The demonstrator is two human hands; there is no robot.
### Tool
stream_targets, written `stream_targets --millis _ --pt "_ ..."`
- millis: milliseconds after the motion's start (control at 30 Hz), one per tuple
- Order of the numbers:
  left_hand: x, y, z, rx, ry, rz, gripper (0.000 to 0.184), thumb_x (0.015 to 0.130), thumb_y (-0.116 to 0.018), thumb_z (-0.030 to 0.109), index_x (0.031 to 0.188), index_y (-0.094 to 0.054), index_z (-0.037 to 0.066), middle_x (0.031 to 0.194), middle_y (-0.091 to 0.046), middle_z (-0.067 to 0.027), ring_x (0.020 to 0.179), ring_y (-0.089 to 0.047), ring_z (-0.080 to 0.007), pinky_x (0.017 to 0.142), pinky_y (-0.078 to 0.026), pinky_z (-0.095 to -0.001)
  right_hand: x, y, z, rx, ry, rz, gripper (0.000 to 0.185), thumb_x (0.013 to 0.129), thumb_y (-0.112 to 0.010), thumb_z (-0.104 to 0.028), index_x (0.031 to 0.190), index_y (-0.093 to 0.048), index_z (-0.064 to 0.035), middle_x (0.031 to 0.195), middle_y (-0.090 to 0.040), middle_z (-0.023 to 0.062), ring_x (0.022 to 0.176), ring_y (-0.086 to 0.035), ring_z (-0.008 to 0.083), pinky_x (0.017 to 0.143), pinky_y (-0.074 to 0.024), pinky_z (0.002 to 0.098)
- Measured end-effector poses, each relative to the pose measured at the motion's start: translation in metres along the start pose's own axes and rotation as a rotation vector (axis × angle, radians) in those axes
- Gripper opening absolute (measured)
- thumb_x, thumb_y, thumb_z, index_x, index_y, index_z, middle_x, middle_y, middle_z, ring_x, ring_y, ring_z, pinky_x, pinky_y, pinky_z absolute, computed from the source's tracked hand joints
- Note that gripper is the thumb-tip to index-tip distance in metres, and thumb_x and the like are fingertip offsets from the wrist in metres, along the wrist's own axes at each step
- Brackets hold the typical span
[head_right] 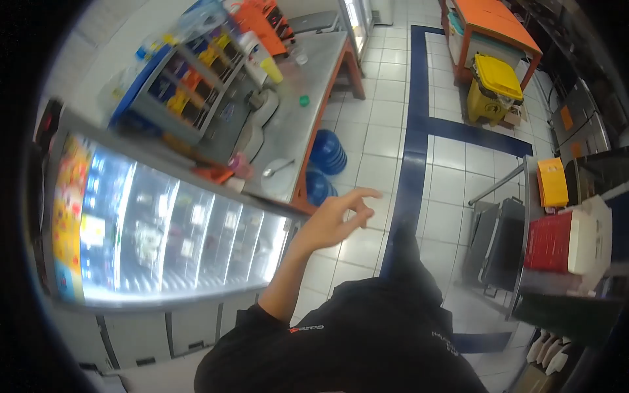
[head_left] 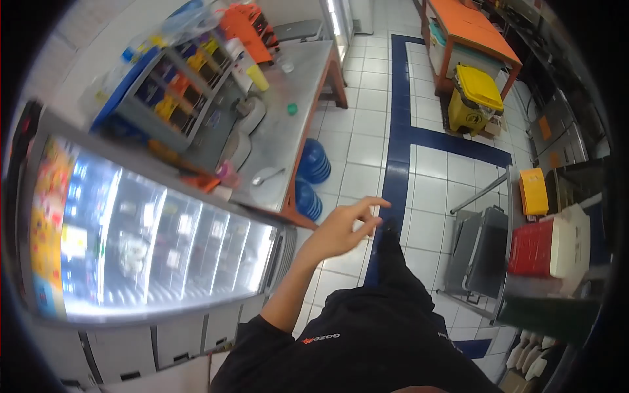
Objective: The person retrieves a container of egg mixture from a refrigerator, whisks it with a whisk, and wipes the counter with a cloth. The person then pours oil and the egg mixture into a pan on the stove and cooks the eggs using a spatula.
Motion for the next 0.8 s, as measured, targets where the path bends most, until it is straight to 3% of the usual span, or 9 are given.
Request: stream_targets --millis 167,200,233,267,367,467,533,700,800 --pt "0.149 0.018 -0.259 -0.089 0.292 0.351 0.045 0.098 -0.065 0.02 0.14 -0.055 0.009 0.089 -0.073 -0.0116 0.087 -0.071 -0.0228 0.076 -0.054 -0.0371 0.117 0.177 -0.138 -0.058 0.089 0.075 0.04 0.09 -0.07 -0.042 0.079 -0.077 -0.0048 0.071 -0.072 0.0111 0.07 -0.071 0.0276 0.08 -0.0561 0.0419" --pt "0.147 0.004 -0.338 0.091 0.458 0.304 0.056 0.092 -0.071 0.024 0.144 -0.056 0.009 0.088 -0.072 -0.0125 0.073 -0.063 -0.0211 0.072 -0.052 -0.0375 0.151 0.227 -0.177 -0.104 0.13 0.119 0.041 0.09 -0.07 -0.044 0.078 -0.077 -0.0051 0.071 -0.072 0.0111 0.07 -0.071 0.028 0.081 -0.0561 0.0419" --pt "0.129 -0.016 -0.418 0.304 0.566 0.215 0.061 0.09 -0.073 0.041 0.137 -0.058 0.007 0.101 -0.073 -0.0196 0.09 -0.07 -0.0362 0.082 -0.055 -0.046 0.179 0.276 -0.223 -0.146 0.168 0.168 0.043 0.09 -0.07 -0.046 0.077 -0.078 -0.0053 0.071 -0.072 0.0111 0.071 -0.071 0.0283 0.083 -0.0561 0.0418" --pt "0.09 -0.054 -0.532 0.401 0.74 0.028 0.059 0.089 -0.072 0.045 0.132 -0.063 0.005 0.106 -0.073 -0.0207 0.093 -0.07 -0.036 0.083 -0.056 -0.0467 0.207 0.335 -0.284 -0.157 0.228 0.255 0.045 0.09 -0.07 -0.047 0.077 -0.078 -0.0056 0.071 -0.072 0.0111 0.071 -0.071 0.0287 0.084 -0.0561 0.0418" --pt "0.089 -0.058 -0.523 -0.153 1.198 -0.072 0.064 0.088 -0.072 0.049 0.135 -0.06 0.006 0.111 -0.071 -0.0207 0.093 -0.07 -0.0353 0.082 -0.057 -0.0477 0.176 0.54 -0.536 0.075 0.502 0.666 0.056 0.094 -0.062 -0.047 0.063 -0.073 -0.002 0.063 -0.07 0.0152 0.062 -0.07 0.0282 0.065 -0.0541 0.0406" --pt "0.186 -0.015 -0.532 -0.442 1.373 0.012 0.07 0.088 -0.071 0.053 0.138 -0.058 0.006 0.115 -0.069 -0.0207 0.093 -0.069 -0.0347 0.081 -0.058 -0.0486 0.215 0.7 -0.741 0.245 0.919 0.698 0.032 0.103 -0.053 -0.021 0.115 -0.072 0.0019 0.072 -0.073 0.0133 0.061 -0.071 0.0212 0.064 -0.055 0.035" --pt "0.269 0.028 -0.544 -0.514 1.402 0.028 0.074 0.087 -0.071 0.055 0.14 -0.056 0.006 0.118 -0.067 -0.0207 0.093 -0.069 -0.0343 0.081 -0.059 -0.0492 0.222 0.739 -0.809 0.302 0.767 0.525 0.027 0.097 -0.061 -0.022 0.106 -0.076 -0.0012 0.068 -0.072 0.0117 0.057 -0.071 0.0203 0.059 -0.0551 0.0344" --pt "0.49 0.158 -0.556 -0.662 1.373 0.049 0.083 0.086 -0.07 0.062 0.146 -0.052 0.006 0.125 -0.063 -0.0207 0.094 -0.068 -0.0332 0.08 -0.061 -0.0508 0.321 0.76 -0.831 -0.212 0.722 0.637 0.05 0.095 -0.062 -0.053 0.069 -0.079 -0.0135 0.067 -0.072 0.0089 0.067 -0.071 0.0274 0.072 -0.058 0.0422" --pt "0.666 0.258 -0.566 -0.666 1.315 0.015 0.089 0.085 -0.069 0.065 0.149 -0.049 0.007 0.129 -0.061 -0.0207 0.094 -0.067 -0.0326 0.079 -0.062 -0.0517 0.433 0.724 -0.744 -0.261 0.185 0.67 0.047 0.098 -0.055 -0.048 0.081 -0.081 -0.0134 0.081 -0.075 0.0136 0.079 -0.073 0.0307 0.079 -0.058 0.0442"
Point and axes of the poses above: each hand's wrist, its own x-axis towards the middle knuckle, its own y-axis out of the back of the hand, z = x × y, the point moved 6 cm from there along x, towards the middle knuckle
